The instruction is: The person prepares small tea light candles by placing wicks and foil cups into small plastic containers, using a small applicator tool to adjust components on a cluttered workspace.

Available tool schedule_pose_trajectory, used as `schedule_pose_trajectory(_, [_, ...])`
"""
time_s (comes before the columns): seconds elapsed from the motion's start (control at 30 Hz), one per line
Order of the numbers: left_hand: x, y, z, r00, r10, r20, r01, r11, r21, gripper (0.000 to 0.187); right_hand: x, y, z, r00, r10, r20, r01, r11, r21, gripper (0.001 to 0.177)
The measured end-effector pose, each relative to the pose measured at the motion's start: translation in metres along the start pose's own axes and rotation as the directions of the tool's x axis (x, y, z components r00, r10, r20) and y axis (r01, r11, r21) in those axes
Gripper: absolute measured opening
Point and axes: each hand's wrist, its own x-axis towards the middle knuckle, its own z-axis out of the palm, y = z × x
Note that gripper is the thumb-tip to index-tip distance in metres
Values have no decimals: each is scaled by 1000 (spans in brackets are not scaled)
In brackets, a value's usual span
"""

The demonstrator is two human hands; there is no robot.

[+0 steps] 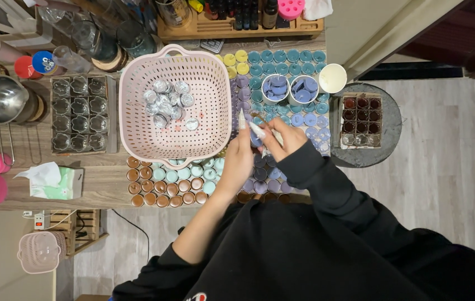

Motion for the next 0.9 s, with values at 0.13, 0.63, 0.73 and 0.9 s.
schedule_pose_trajectory(0.13, [2, -4, 0, 999, 36, 35, -29, 980, -195, 53, 1, -4, -4, 991, -116, 62, 118, 993, -25, 20])
schedule_pose_trajectory(0.63, [-10, 23, 13, 933, 318, -169, -250, 909, 333, 59, -11, 11, 16, 986, 132, 102, -157, 943, 294, 15])
schedule_pose_trajectory(0.73, [-5, 22, 10, 913, 380, -146, -293, 862, 414, 60, -10, 20, 24, 998, 67, 8, -66, 924, 377, 13])
schedule_pose_trajectory(0.9, [6, 15, -9, 952, 266, -153, -194, 908, 372, 64, -5, 29, 7, 931, 313, -185, -169, 824, 541, 18])
